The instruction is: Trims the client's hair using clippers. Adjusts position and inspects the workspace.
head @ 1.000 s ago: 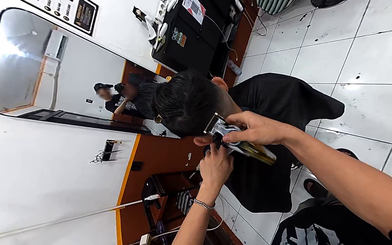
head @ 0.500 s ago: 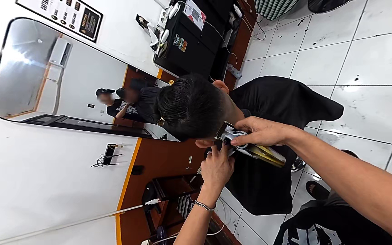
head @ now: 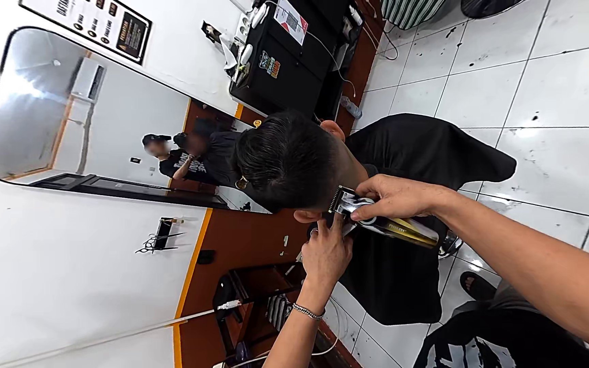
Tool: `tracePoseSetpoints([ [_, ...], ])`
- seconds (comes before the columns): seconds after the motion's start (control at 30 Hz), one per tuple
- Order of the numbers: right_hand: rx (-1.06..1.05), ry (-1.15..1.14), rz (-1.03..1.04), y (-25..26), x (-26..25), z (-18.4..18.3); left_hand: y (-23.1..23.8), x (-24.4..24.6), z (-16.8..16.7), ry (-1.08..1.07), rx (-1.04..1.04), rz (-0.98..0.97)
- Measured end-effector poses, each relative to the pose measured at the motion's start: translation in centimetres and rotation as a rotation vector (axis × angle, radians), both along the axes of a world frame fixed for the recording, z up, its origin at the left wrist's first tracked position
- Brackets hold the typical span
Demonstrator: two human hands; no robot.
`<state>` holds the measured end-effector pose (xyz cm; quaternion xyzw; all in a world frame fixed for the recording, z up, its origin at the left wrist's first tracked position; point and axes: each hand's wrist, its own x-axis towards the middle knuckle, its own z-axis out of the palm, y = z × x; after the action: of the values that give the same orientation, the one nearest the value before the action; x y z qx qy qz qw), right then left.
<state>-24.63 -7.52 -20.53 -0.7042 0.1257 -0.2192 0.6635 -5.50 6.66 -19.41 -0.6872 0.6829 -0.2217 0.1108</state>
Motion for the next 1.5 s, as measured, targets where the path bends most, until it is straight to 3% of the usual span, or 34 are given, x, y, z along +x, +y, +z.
tracePoseSetpoints([
  [0.13,0.017,-0.139,-0.035,0.4,-0.1,1.4,0.0,0.2,-0.3,0.001,-0.014,-0.025],
  [0.27,0.028,0.006,0.013,0.3,-0.1,0.5,-0.1,0.0,0.0,-0.006,0.004,-0.002],
  [0.43,0.119,-0.136,0.051,0.3,-0.4,1.8,0.0,0.0,-0.1,-0.001,0.009,0.006],
  [0.53,0.079,-0.005,0.036,0.2,-0.3,0.8,0.0,-0.1,0.2,-0.012,0.002,-0.003],
  [0.67,0.082,-0.13,0.007,0.6,-0.3,1.9,0.1,0.0,-0.1,-0.008,0.012,-0.002],
  [0.8,0.072,-0.025,0.005,0.5,0.0,0.9,-0.1,-0.3,0.4,-0.007,0.043,0.032],
  [0.93,-0.05,-0.176,-0.079,2.0,0.8,2.3,0.3,0.2,-0.1,-0.02,0.01,0.002],
  [1.03,-0.198,0.103,0.039,3.3,0.5,2.4,0.5,0.2,0.1,-0.001,0.007,0.014],
  [1.1,-0.154,0.194,0.076,3.2,0.3,1.2,0.3,0.2,0.1,-0.041,0.059,0.039],
  [1.2,0.01,0.085,-0.001,2.0,0.2,-0.5,0.1,-0.1,0.0,-0.075,0.036,0.004],
  [1.5,0.101,-0.009,0.021,0.0,-1.6,2.4,0.0,-0.3,0.2,-0.055,0.047,0.015],
])
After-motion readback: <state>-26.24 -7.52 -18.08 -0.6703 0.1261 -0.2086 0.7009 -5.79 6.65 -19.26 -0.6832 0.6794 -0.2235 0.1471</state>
